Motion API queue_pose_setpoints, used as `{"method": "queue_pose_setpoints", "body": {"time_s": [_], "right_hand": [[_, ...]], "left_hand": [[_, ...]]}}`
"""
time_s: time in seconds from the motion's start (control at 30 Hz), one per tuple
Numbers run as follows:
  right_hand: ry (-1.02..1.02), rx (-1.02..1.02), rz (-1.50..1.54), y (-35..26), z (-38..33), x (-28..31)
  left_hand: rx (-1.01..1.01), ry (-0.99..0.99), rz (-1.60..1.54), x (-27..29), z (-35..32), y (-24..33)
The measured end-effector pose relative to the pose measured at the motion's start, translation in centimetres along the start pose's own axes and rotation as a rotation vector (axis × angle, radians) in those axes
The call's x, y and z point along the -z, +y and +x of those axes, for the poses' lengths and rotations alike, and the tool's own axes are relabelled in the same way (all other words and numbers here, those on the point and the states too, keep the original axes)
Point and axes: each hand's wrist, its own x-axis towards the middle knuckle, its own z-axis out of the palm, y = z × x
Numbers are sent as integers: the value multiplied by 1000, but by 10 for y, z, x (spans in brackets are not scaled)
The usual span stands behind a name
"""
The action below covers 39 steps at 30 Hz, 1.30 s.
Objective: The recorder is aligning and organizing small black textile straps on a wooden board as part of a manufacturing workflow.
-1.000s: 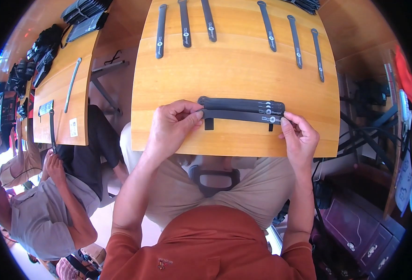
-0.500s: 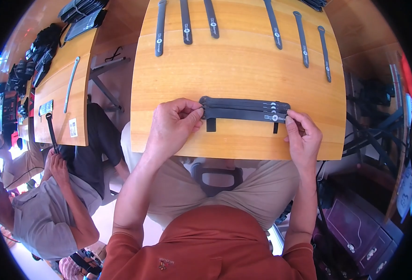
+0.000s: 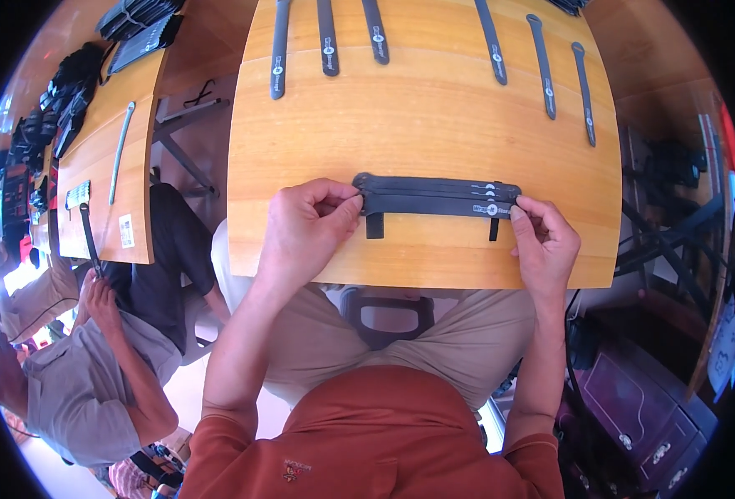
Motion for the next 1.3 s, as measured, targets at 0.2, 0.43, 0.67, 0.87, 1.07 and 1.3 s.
{"method": "queue_pose_setpoints", "body": {"time_s": [0.2,0.43,0.67,0.87,1.07,1.3], "right_hand": [[29,25,14,8,0,-2],[34,36,-3,4,1,-3],[36,46,-32,3,2,-4],[44,78,-84,1,3,-4],[61,105,-89,2,3,-6],[65,156,-115,1,3,-8]], "left_hand": [[7,13,-32,-1,1,-1],[36,24,-41,-2,1,1],[41,31,-5,-2,1,2],[36,30,-2,-3,1,1],[20,52,-18,-4,1,-1],[24,58,-11,-3,0,1]]}}
